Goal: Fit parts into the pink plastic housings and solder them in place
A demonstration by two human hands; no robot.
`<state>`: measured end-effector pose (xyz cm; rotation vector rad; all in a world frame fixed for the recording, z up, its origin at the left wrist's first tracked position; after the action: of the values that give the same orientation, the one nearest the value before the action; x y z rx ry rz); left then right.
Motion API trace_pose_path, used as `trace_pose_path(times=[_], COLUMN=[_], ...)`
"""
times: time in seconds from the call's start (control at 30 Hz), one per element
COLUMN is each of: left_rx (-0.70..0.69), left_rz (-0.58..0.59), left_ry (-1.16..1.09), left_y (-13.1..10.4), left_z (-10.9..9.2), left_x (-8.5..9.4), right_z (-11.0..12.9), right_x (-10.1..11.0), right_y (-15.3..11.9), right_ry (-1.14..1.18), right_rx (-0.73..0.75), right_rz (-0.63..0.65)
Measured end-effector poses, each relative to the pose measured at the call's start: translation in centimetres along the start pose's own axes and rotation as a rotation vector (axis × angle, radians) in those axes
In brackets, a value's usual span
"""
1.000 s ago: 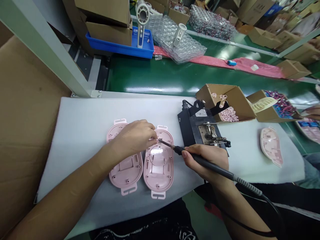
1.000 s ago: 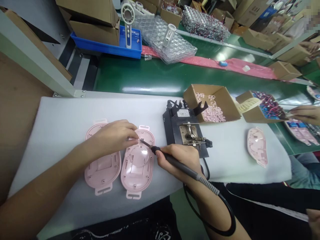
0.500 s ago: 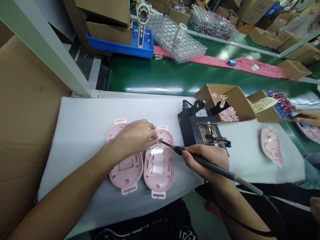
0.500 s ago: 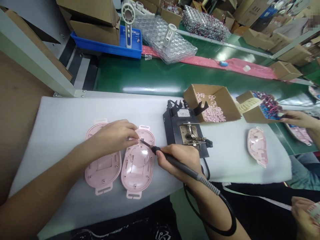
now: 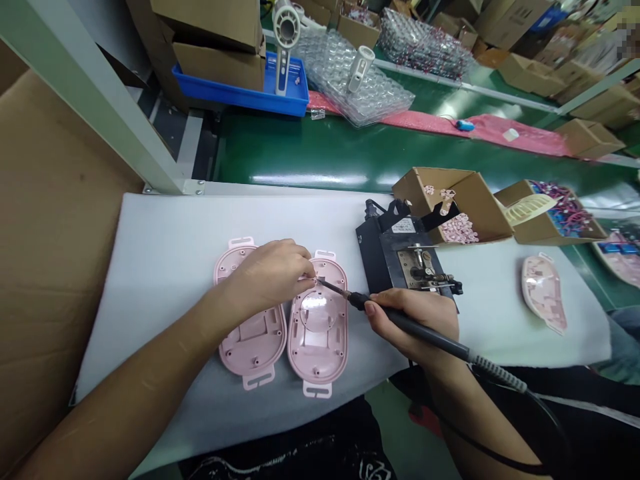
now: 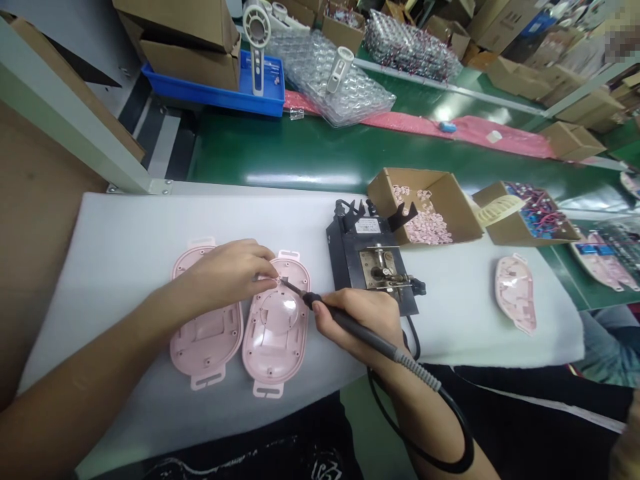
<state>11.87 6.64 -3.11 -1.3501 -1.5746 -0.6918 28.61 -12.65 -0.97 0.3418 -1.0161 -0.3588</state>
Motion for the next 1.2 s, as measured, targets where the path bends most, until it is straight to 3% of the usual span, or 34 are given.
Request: trace_pose_path(times=[1.2], left_rx=[0.018], left_rz=[0.007], left_ry=[-0.05], left_y=[-0.1], left_z=[0.25], left_x=[-0.3], right_z=[-0.16], right_x=[-0.01], right_y=[-0.12], right_ry=[-0.017], right_rx=[-0.022], right_rz=[0.001])
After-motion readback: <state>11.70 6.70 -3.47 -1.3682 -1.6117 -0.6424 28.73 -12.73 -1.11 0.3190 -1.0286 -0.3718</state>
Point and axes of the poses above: each hand's wrist, its own y-axis towards the middle knuckle, its own x-axis out of the back of the hand, z = x × y, the point moved 1 cm from there along y, towards the middle knuckle, and after that the axes turned 2 degrees about y, right-handed, at the moved point
